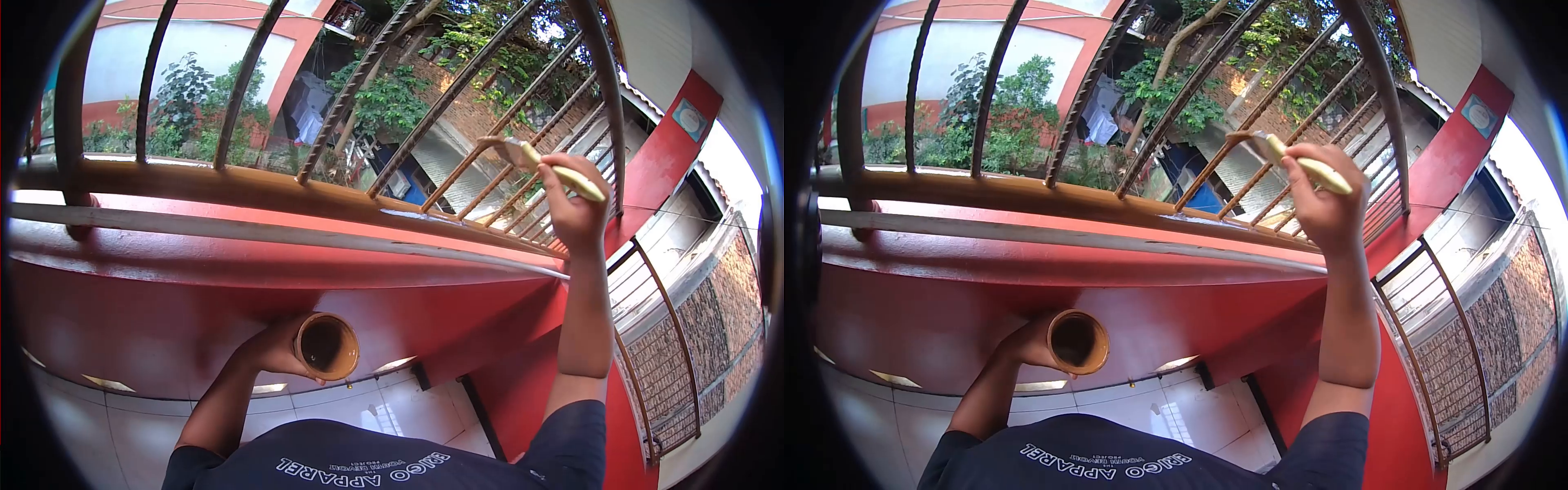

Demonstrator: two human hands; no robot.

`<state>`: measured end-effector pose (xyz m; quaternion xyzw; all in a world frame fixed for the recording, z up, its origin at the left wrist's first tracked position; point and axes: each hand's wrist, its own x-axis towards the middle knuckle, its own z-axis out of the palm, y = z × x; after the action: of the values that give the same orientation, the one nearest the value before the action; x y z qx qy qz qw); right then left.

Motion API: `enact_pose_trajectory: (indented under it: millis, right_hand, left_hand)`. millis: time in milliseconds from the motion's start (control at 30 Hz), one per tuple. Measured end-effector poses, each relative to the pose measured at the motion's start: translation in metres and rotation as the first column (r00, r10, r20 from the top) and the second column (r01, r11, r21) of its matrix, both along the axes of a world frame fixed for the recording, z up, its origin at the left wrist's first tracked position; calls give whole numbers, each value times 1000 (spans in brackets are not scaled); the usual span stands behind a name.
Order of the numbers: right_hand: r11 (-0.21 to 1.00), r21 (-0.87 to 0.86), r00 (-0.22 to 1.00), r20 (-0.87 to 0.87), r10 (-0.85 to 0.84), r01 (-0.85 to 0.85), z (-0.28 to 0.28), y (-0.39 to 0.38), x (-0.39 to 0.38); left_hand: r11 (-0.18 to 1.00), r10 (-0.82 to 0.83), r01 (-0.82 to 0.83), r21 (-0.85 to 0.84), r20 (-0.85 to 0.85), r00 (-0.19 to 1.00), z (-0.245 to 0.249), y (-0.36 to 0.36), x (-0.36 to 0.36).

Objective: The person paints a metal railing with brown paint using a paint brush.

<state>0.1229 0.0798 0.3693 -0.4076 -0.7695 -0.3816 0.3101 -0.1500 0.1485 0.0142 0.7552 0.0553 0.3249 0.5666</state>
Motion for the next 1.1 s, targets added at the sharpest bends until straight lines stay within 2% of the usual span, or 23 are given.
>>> enact_pose_trajectory:
  millis: [67,100,133,200,267,300,400,433,467,533,567,600,667,733,767,800,833,867,933,1000,1067,1100]
  right_hand:
    - [976,215,997,71,9,-24,16,-1,3]
    - [968,252,993,116,-35,4,14,-4,1]
    - [980,200,990,132,-48,21,4,-8,-6]
    - [998,-45,958,284,46,-34,-15,-12,-13]
    - [980,-197,972,220,84,-41,-24,-20,-19]
    - [984,-179,987,153,40,-12,-18,-19,-17]
    - [965,232,990,99,100,-120,5,-2,-8]
    - [960,275,996,88,24,-48,4,-2,-13]
    - [965,260,990,139,-1,-36,-3,1,-14]
    - [978,204,862,490,-132,33,-21,3,-12]
    - [984,156,799,579,-165,90,-33,0,-16]
    - [990,92,790,597,-142,109,-42,-5,-19]
    - [995,-68,902,430,-35,72,-46,-14,-20]
    - [979,-191,996,45,80,-70,-28,-17,-27]
    - [981,-142,991,30,134,-128,-17,-6,-19]
    - [982,-169,989,-130,64,-86,-11,2,-8]
    - [990,-106,975,-210,73,-97,-5,16,4]
    - [958,-188,869,-483,101,-216,4,22,12]
    - [960,-37,802,-559,211,-278,22,19,9]
    - [966,63,812,-530,246,-251,18,8,2]
    - [949,60,787,-545,291,-309,-2,7,-4]
    - [966,62,834,-493,248,-251,-11,14,1]
  left_hand:
    - [1000,4,-4,0,3,1000,1,1,-1]
    - [1000,9,-9,2,0,1000,0,2,-1]
    - [1000,11,-11,1,-3,1000,-1,1,-1]
    - [1000,9,-9,11,-20,1000,0,1,-2]
    - [1000,21,-20,24,-36,999,0,2,-3]
    - [999,26,-25,30,-46,999,0,3,-3]
    - [1000,9,-9,-1,-34,999,-2,2,-2]
    - [1000,2,-3,-20,-21,1000,-2,1,-2]
    - [1000,-4,4,-24,-14,1000,-3,1,-1]
    - [999,-10,10,-30,2,1000,-4,1,-2]
    - [1000,-7,7,-17,-5,1000,-4,2,-2]
    - [1000,-5,5,-6,-12,1000,-4,1,-2]
    - [1000,8,-8,16,-24,1000,-2,3,-3]
    - [1000,12,-10,28,-44,999,-1,2,-3]
    - [1000,-4,4,10,-32,999,0,2,-2]
    - [1000,-18,18,-7,-21,1000,0,2,-2]
    - [999,-30,30,-24,-10,999,1,2,-3]
    - [1000,-27,27,-11,-14,1000,0,1,-3]
    - [1000,-8,8,15,-14,1000,-1,2,-3]
    - [999,-1,1,38,6,1000,0,3,-4]
    - [999,-6,5,37,11,1000,-2,3,-3]
    - [999,-11,11,32,4,1000,-2,4,-3]
